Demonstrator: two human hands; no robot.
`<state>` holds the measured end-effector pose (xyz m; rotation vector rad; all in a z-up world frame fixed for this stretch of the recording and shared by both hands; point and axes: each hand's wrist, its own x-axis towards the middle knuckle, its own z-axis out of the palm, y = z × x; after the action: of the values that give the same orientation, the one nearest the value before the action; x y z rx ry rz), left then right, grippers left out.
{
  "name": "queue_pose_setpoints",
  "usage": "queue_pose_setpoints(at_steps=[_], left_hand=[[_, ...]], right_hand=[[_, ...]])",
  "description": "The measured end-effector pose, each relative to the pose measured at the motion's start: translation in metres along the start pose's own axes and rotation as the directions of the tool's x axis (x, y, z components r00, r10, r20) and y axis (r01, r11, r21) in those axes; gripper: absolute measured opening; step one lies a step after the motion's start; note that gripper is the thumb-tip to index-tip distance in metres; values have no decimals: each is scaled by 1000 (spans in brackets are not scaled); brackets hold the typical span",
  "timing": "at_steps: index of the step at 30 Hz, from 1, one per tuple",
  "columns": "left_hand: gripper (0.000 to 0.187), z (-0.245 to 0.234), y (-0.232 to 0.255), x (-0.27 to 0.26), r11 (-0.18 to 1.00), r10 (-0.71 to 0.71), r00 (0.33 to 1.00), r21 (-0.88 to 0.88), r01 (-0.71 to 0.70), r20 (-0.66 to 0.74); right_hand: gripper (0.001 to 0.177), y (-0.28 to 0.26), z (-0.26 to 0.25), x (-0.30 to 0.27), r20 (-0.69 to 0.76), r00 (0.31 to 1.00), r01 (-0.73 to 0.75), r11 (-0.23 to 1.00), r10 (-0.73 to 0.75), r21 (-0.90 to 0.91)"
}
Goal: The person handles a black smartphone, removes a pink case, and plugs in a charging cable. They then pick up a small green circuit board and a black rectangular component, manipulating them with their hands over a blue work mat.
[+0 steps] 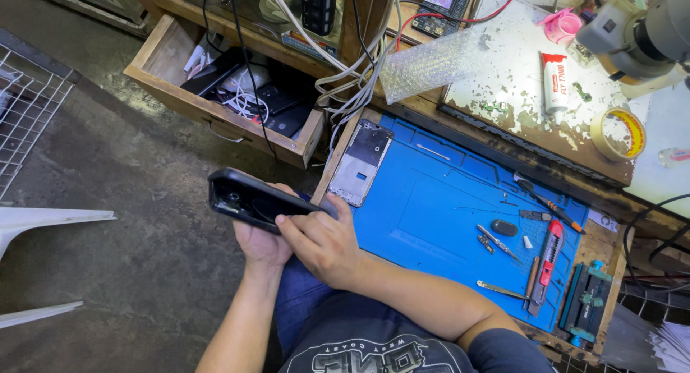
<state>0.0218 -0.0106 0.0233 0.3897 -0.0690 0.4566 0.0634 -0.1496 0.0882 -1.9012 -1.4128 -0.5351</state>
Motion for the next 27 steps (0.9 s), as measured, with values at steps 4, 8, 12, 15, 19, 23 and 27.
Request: queue_pose_setpoints(at_steps=[4, 8, 12, 15, 19, 23, 27], left_hand=[[53, -20, -4, -9, 997, -3, 972, 75, 21, -233], [49, -20, -4, -12, 991, -19, 984, 130, 43, -176], [52, -8, -1, -11, 974, -7, 974, 221, 59, -228], [52, -9, -2, -12, 976, -31, 974, 203, 78, -224], [49, -19, -4, -14, 995, -99, 988, -22, 97, -122], [44, -3, -1, -8, 994, -104, 994, -29, 102, -41], [43, 15, -1, 2, 993, -117, 988, -12, 118, 97]], right_hand=[[38, 6, -2, 2, -22, 999, -36, 998, 38, 50], [42, 13, -3, 6, -66, 992, -100, 994, 103, 48], [44, 19, 0, 7, -24, 950, -305, 942, 311, 139], [47, 21, -1, 5, 11, 947, -316, 922, 322, 222], [51, 8, -5, -3, 8, 970, -238, 945, 243, 224], [52, 1, -3, -6, -9, 986, -154, 921, 169, 358], [51, -8, 0, -9, 13, 996, -83, 934, 83, 349]])
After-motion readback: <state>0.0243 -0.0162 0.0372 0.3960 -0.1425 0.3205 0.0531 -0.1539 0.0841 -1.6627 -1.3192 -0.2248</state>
